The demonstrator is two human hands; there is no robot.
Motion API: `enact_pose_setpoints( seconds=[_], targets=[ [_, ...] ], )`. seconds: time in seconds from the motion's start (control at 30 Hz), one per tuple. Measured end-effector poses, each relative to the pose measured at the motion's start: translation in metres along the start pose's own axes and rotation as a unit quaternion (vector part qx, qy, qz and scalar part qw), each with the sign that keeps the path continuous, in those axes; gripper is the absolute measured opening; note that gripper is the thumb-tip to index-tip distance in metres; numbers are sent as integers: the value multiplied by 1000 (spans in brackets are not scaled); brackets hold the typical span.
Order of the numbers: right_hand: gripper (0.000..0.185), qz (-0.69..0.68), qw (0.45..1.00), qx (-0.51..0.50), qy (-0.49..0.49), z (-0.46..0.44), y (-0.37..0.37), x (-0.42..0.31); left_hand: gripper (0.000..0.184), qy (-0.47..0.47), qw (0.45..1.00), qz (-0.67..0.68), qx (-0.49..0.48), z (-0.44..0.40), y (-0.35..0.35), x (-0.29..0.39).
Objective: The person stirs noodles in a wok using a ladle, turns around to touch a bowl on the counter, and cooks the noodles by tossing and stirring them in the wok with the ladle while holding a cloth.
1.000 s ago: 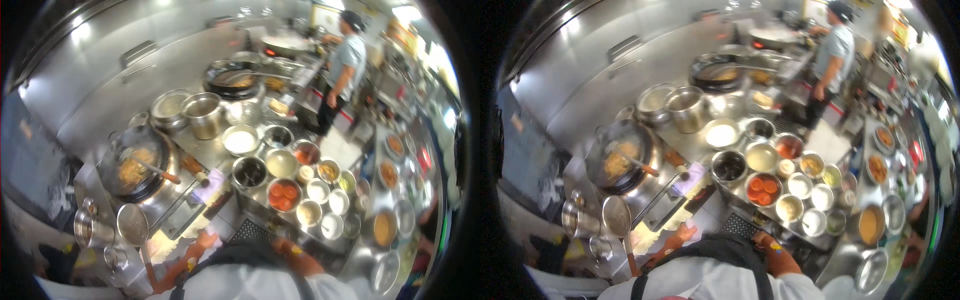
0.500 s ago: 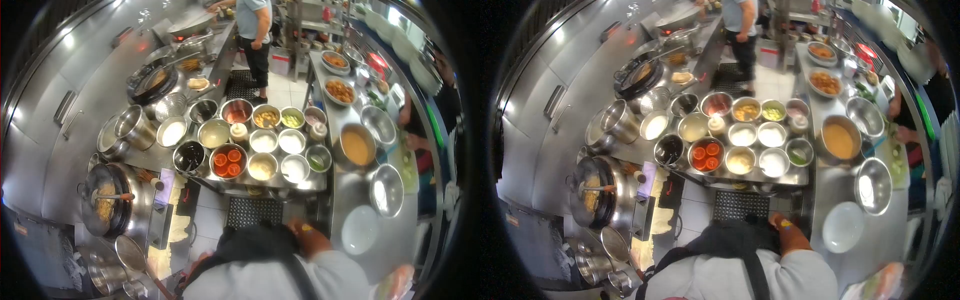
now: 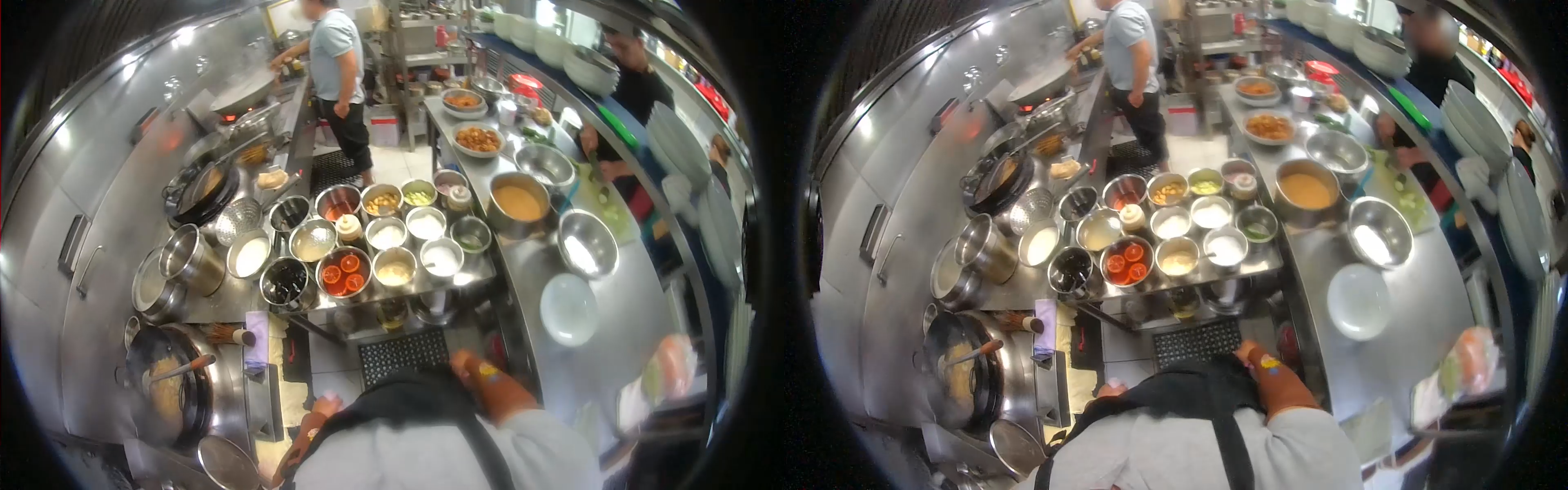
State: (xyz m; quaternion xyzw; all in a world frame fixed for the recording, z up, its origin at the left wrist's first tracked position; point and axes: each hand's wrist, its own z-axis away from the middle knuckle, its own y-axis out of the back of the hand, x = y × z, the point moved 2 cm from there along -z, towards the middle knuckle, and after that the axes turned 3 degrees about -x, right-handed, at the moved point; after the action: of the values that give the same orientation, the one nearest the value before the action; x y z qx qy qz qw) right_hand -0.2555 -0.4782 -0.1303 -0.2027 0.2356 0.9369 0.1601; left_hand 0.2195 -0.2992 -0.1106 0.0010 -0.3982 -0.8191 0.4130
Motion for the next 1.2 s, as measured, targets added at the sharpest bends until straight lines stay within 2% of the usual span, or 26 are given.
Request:
enact_pose_setpoints(
  seconds=[0.07,0.13,0.23,0.27,0.33,0.37,0.43,0.53,0.6,0.67,0.73,0.77,0.87,0.9,1.0,1.1,1.2],
  targets=[
    [27,3,1000,12,17,-22,-25,39,29,-111,982,-146,-44,-3,-8,-7],
    [25,-52,998,36,5,-3,-36,49,29,-249,917,-300,-82,-4,-23,-19],
    [26,-172,981,77,-47,65,-38,43,30,-345,892,-268,-116,-13,-60,-69],
    [27,-211,971,87,-69,94,-42,38,30,-334,895,-259,-145,-8,-67,-78],
    [26,-303,933,184,-68,150,-35,14,31,-291,904,-251,-186,-6,-78,-83],
    [27,-265,931,249,9,136,-36,37,31,-281,905,-252,-198,-1,-79,-81],
    [27,-293,898,318,86,150,-26,46,32,-274,902,-258,-209,3,-83,-81],
    [24,-422,808,384,145,240,42,-14,33,-300,888,-285,-202,5,-81,-72],
    [23,-397,766,473,180,260,87,-4,34,-343,865,-321,-174,8,-80,-64],
    [22,-250,769,567,155,307,133,-14,35,-334,874,-326,-135,11,-73,-51],
    [25,-156,734,638,170,334,165,-17,41,-128,975,-161,-85,25,-56,-30],
    [27,-109,712,672,175,344,175,-14,44,-23,996,-71,-57,35,-53,-23],
    [33,46,707,701,76,322,192,37,56,-42,996,-20,-72,61,-58,15],
    [36,99,722,685,18,309,184,56,56,-50,996,-19,-76,70,-65,23],
    [40,145,807,566,-93,276,147,116,56,-98,988,-64,-103,82,-95,50],
    [42,84,780,605,-132,296,130,105,55,-152,970,-132,-135,92,-128,63],
    [44,49,816,543,-190,301,122,102,55,-183,954,-181,-156,102,-143,67]
  ],
)
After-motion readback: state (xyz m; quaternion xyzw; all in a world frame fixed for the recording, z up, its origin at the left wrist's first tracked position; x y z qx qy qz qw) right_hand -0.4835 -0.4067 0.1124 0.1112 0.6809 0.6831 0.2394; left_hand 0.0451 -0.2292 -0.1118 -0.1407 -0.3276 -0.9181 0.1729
